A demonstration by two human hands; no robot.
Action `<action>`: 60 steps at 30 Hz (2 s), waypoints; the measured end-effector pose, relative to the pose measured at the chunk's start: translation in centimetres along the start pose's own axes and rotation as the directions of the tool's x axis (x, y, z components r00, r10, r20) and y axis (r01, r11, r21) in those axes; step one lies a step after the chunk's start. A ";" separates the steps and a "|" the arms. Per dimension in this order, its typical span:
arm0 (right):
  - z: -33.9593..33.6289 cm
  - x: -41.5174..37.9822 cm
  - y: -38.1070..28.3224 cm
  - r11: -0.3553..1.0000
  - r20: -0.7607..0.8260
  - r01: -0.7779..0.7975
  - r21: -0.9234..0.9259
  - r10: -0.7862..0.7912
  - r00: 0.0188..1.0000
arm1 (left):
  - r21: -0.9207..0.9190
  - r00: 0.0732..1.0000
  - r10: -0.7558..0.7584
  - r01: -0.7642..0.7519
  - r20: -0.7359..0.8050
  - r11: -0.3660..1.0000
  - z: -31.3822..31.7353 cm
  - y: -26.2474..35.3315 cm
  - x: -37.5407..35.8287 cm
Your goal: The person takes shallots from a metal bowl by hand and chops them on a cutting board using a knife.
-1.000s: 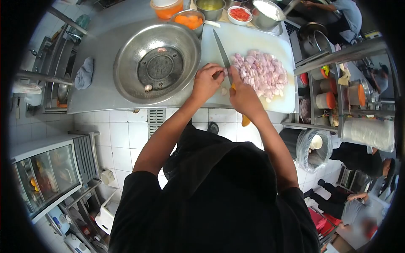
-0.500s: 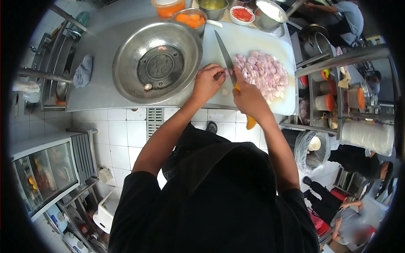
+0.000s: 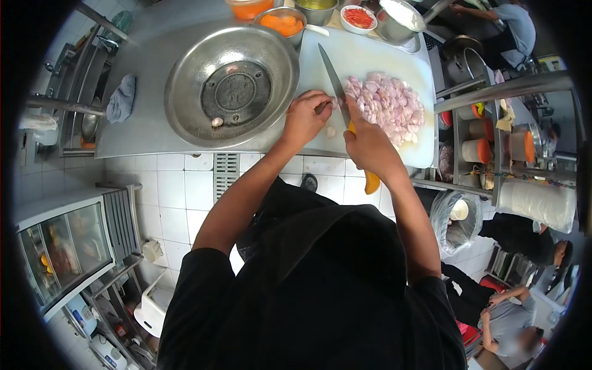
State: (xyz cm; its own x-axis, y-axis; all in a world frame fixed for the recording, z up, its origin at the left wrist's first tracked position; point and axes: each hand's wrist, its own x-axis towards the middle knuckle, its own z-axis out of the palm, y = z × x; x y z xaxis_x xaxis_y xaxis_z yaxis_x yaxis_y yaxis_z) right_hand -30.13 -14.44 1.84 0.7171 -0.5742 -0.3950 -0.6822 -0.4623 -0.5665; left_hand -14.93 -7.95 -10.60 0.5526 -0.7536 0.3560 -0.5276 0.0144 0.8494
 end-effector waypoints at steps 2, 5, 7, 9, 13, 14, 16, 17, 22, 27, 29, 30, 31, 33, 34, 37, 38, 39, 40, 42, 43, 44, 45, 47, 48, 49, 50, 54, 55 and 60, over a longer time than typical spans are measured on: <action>-1.1 -1.4 -1.4 0.999 0.024 -0.023 -0.025 0.024 0.999 | -0.013 1.000 0.003 -0.003 0.006 1.000 0.0 0.1 0.1; -0.4 -1.8 -1.3 0.999 -0.025 0.012 -0.053 -0.013 1.000 | 0.021 0.999 0.035 -0.035 -0.005 0.999 -0.1 0.1 0.0; 1.2 -1.1 -0.1 0.996 -0.095 0.069 -0.056 -0.074 0.993 | 0.021 1.000 -0.001 0.001 0.006 1.000 -0.2 0.2 0.0; 3.6 0.9 1.9 0.989 -0.172 0.139 -0.046 -0.145 0.974 | 0.006 1.000 -0.016 0.016 0.000 1.000 0.0 0.2 0.0; 4.1 3.0 2.7 0.984 -0.185 0.176 -0.002 -0.173 0.967 | -0.009 1.000 -0.013 0.013 -0.022 1.000 0.0 0.0 0.2; 2.7 2.2 1.7 0.995 -0.102 0.094 0.023 -0.091 0.991 | -0.009 1.000 -0.018 0.017 -0.011 1.000 0.1 0.1 0.0; 0.7 1.4 0.4 1.000 -0.019 0.019 0.023 -0.019 1.000 | 0.015 1.000 0.008 -0.008 -0.010 1.000 0.1 -0.1 0.2; 0.4 0.8 0.3 1.000 -0.015 0.018 0.013 -0.018 1.000 | 0.028 1.000 0.015 -0.015 -0.007 0.999 0.1 -0.2 0.0; -0.1 -0.9 -0.6 0.999 -0.033 0.033 -0.029 -0.034 0.999 | -0.020 1.000 0.016 -0.016 -0.009 1.000 0.0 0.0 0.0; 4.2 2.3 1.5 0.995 -0.155 0.100 -0.002 -0.100 0.983 | 0.009 1.000 -0.021 0.021 0.003 1.000 0.0 0.2 0.1; 5.8 4.3 3.7 0.961 -0.310 0.269 -0.071 -0.277 0.910 | 0.015 1.000 0.005 -0.005 -0.006 1.000 0.1 -0.3 0.0; 5.7 4.3 3.5 0.935 -0.379 0.337 -0.114 -0.354 0.855 | 0.009 1.000 -0.025 0.025 0.004 1.000 0.1 -0.3 -0.1; 5.3 3.8 3.5 0.957 -0.330 0.283 -0.061 -0.287 0.899 | 0.000 0.999 -0.052 0.052 0.016 0.999 0.2 -0.2 -0.2; 4.1 3.2 2.9 0.984 -0.231 0.177 0.035 -0.164 0.959 | -0.010 0.998 -0.064 0.064 0.020 0.998 0.2 0.3 0.2; 3.8 3.1 3.2 0.984 -0.231 0.177 0.019 -0.168 0.959 | -0.011 0.998 -0.058 0.058 0.012 0.998 0.2 0.6 0.2; 3.1 2.5 4.3 0.988 -0.211 0.157 -0.013 -0.156 0.965 | 0.096 0.975 0.219 -0.223 0.043 0.970 -0.1 0.0 1.1; 2.9 2.3 4.4 0.990 -0.203 0.141 -0.014 -0.141 0.969 | 0.144 0.935 0.347 -0.354 0.073 0.924 -0.1 -0.3 1.3; 2.7 2.1 4.4 0.992 -0.196 0.126 -0.015 -0.127 0.972 | 0.126 0.964 0.240 -0.254 0.114 0.959 -0.2 -0.2 1.3; 2.7 2.1 4.5 0.991 -0.202 0.131 -0.019 -0.132 0.971 | 0.113 0.979 0.133 -0.151 0.155 0.982 -0.2 -0.1 1.5; 2.7 2.0 4.5 0.989 -0.216 0.143 -0.027 -0.145 0.966 | 0.138 0.989 -0.026 0.006 0.144 0.990 -0.3 0.5 1.7; 2.6 1.8 4.3 0.988 -0.222 0.152 -0.026 -0.154 0.963 | 0.168 0.993 -0.079 0.063 0.090 0.984 -0.1 1.0 1.6; 2.6 1.3 4.0 0.987 -0.229 0.160 -0.024 -0.161 0.960 | 0.194 0.991 -0.131 0.122 0.034 0.973 0.1 1.5 1.5; 2.4 0.8 3.6 0.986 -0.236 0.167 -0.023 -0.167 0.957 | 0.169 0.987 -0.159 0.157 -0.003 0.973 0.4 1.7 1.2; 1.9 0.0 2.8 0.994 -0.185 0.110 -0.005 -0.109 0.977 | 0.114 0.973 -0.218 0.226 -0.077 0.968 1.1 1.9 0.8; 1.8 -0.3 2.5 0.997 -0.158 0.080 0.003 -0.078 0.984 | 0.086 0.957 -0.282 0.287 -0.067 0.954 1.2 2.3 0.6; 1.7 -0.5 2.3 0.997 -0.157 0.083 0.011 -0.080 0.984 | 0.058 0.937 -0.344 0.347 -0.055 0.936 1.4 2.6 0.6; 1.7 -0.7 2.1 0.996 -0.155 0.086 0.018 -0.082 0.984 | 0.031 0.914 -0.404 0.405 -0.042 0.914 1.4 3.0 0.5; 1.8 -0.5 1.8 0.998 -0.118 0.061 -0.012 -0.062 0.991 | -0.113 0.859 -0.513 0.510 0.005 0.853 1.1 3.6 0.5; 1.8 -0.5 1.8 0.998 -0.111 0.056 -0.009 -0.057 0.992 | -0.172 0.833 -0.551 0.550 0.043 0.817 0.8 3.6 0.7; 0.9 -1.2 1.2 0.999 -0.070 0.044 -0.024 -0.046 0.997 | -0.396 0.811 -0.571 0.569 0.127 0.721 0.6 2.0 1.2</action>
State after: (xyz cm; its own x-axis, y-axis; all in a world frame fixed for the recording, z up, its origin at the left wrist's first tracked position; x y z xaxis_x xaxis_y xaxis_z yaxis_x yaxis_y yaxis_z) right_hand -31.68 -13.70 0.95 0.7358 -0.5983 -0.3173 -0.6532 -0.5033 -0.5656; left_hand -15.73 -9.25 -8.73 0.6678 -0.7028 -0.2452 0.1895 -0.1581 0.9691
